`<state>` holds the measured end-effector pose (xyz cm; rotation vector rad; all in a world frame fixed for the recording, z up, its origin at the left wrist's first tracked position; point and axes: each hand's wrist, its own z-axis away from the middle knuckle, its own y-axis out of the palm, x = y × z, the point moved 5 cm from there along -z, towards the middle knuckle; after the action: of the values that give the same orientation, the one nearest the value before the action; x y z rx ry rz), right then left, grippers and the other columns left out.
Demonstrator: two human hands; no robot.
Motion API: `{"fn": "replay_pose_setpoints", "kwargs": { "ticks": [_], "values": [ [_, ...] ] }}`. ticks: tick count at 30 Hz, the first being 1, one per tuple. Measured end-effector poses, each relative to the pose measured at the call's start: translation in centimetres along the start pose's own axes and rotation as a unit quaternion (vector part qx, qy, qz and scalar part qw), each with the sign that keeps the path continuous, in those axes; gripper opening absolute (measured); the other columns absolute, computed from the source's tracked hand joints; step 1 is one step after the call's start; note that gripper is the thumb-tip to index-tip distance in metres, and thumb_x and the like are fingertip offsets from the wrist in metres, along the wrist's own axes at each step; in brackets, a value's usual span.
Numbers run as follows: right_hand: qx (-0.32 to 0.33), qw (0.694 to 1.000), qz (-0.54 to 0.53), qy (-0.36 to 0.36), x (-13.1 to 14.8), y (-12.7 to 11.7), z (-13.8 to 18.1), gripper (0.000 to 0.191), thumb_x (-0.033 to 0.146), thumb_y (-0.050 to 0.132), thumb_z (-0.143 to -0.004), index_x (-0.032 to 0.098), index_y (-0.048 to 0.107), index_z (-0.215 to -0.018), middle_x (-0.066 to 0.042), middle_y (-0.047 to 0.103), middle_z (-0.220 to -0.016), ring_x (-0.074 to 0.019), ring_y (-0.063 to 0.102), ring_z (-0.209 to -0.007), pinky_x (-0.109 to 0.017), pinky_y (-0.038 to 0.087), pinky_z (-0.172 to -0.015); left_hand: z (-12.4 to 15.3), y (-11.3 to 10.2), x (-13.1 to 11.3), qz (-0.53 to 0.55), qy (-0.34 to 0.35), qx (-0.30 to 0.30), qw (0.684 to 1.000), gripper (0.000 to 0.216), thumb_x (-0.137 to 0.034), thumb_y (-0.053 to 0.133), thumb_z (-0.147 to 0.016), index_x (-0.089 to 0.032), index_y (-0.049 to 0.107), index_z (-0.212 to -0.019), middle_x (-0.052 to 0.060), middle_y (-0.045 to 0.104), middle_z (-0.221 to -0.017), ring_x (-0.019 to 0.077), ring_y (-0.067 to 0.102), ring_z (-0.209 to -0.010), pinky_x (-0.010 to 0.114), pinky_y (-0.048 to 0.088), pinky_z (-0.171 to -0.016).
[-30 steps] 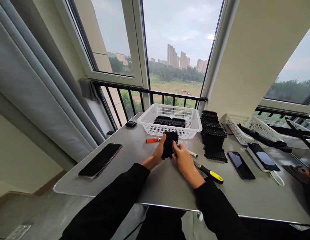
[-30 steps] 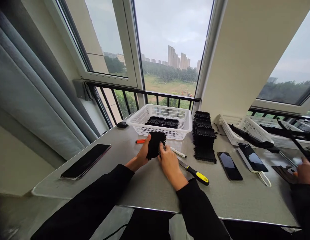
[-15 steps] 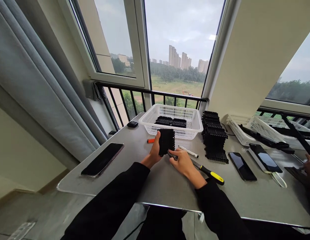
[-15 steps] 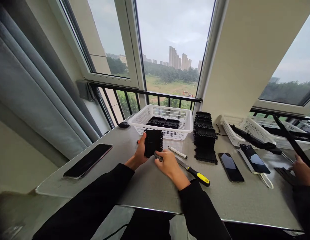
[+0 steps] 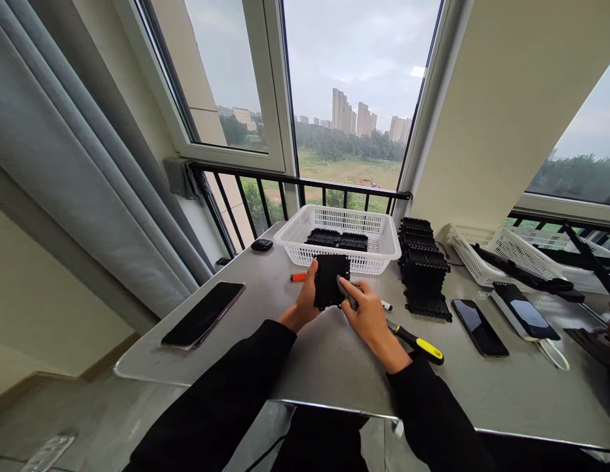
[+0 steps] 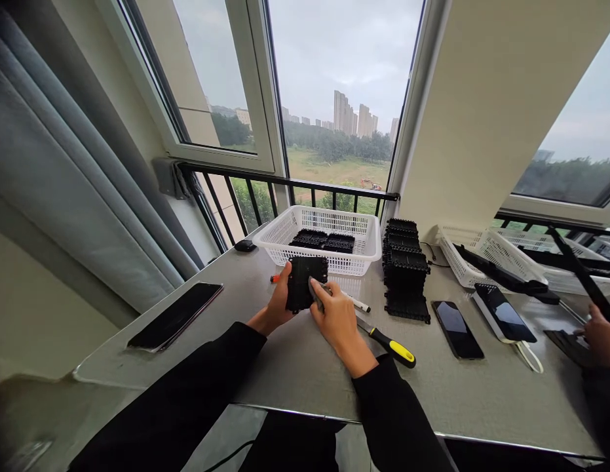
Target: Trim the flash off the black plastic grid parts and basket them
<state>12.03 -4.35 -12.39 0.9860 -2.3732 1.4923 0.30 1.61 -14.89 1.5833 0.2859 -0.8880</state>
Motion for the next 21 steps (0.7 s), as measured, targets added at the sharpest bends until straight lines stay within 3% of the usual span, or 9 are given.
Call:
{"fn": "replay_pose_setpoints", "kwargs": {
  "ticks": [4,7,10,14,16,18,21],
  "values": [
    [0.094,0.989,0.112,-0.026,1.5,0.3,0.1,0.054,0.023,0.053,-0.089,0.028,0.05,-0.143,-0.009,0.062,-0.115,-0.0203,0.063,-0.093,-0.029,0.05,-0.076,0.0,0.2,0.0,0.008,0.004,0.0,1.0,0.062,-0.058,0.037,-0.095,-0.01,0.064,-0.124,0.014,0.075,-0.105,0.0274,0.07,-0.102,0.039,0.053,-0.095],
    [0.122,0.983,0.127,-0.043,2.1,0.7,0.3,0.051,0.026,0.053,-0.09,0.026,0.052,-0.142,-0.01,0.063,-0.112,-0.0213,0.062,-0.094,-0.028,0.048,-0.073,0.2,0.3,-0.4,0.016,0.013,-0.006,1.0,0.063,-0.058,0.035,-0.096,-0.009,0.064,-0.123,0.014,0.076,-0.103,0.027,0.071,-0.099,0.039,0.054,-0.093],
    [0.112,0.986,0.109,-0.051,2.0,0.7,0.6,0.045,0.026,0.053,-0.089,0.027,0.06,-0.134,-0.008,0.065,-0.107,-0.0195,0.063,-0.085,-0.028,0.046,-0.07,0.4,0.2,-0.8,0.003,0.012,-0.02,1.0,0.064,-0.059,0.032,-0.096,-0.008,0.067,-0.115,0.014,0.077,-0.095,0.0256,0.072,-0.09,0.038,0.056,-0.087],
    [0.074,0.993,0.081,-0.046,1.5,0.2,0.7,0.03,0.024,0.057,-0.082,0.024,0.075,-0.106,-0.004,0.066,-0.093,-0.0183,0.063,-0.079,-0.028,0.045,-0.069,0.5,0.3,-0.8,-0.014,0.006,-0.008,1.0,0.064,-0.06,0.033,-0.096,-0.008,0.069,-0.109,0.013,0.077,-0.09,0.0235,0.072,-0.082,0.034,0.057,-0.079],
    [0.039,0.996,0.079,-0.03,1.2,-0.2,0.6,0.032,0.024,0.057,-0.082,0.022,0.073,-0.11,-0.005,0.066,-0.094,-0.0187,0.064,-0.081,-0.028,0.046,-0.071,0.4,0.3,-0.8,-0.015,0.009,-0.003,1.0,0.064,-0.059,0.034,-0.096,-0.009,0.069,-0.11,0.013,0.077,-0.092,0.0242,0.072,-0.086,0.035,0.057,-0.082],
    [0.018,0.996,0.086,-0.026,1.2,-0.5,0.5,0.043,0.024,0.055,-0.084,0.023,0.066,-0.125,-0.007,0.065,-0.103,-0.0189,0.064,-0.084,-0.028,0.046,-0.072,0.2,0.2,-0.8,-0.014,0.018,-0.004,1.0,0.063,-0.06,0.035,-0.095,-0.009,0.069,-0.113,0.013,0.077,-0.095,0.0258,0.072,-0.092,0.037,0.056,-0.087],
    [0.061,0.992,0.094,-0.065,1.5,0.1,0.5,0.046,0.024,0.055,-0.085,0.025,0.062,-0.131,-0.008,0.064,-0.107,-0.0188,0.063,-0.085,-0.028,0.047,-0.072,0.1,0.0,-0.7,-0.009,0.022,-0.004,1.0,0.063,-0.06,0.037,-0.094,-0.009,0.068,-0.116,0.014,0.077,-0.098,0.0271,0.071,-0.097,0.039,0.054,-0.091]
  ]
}}
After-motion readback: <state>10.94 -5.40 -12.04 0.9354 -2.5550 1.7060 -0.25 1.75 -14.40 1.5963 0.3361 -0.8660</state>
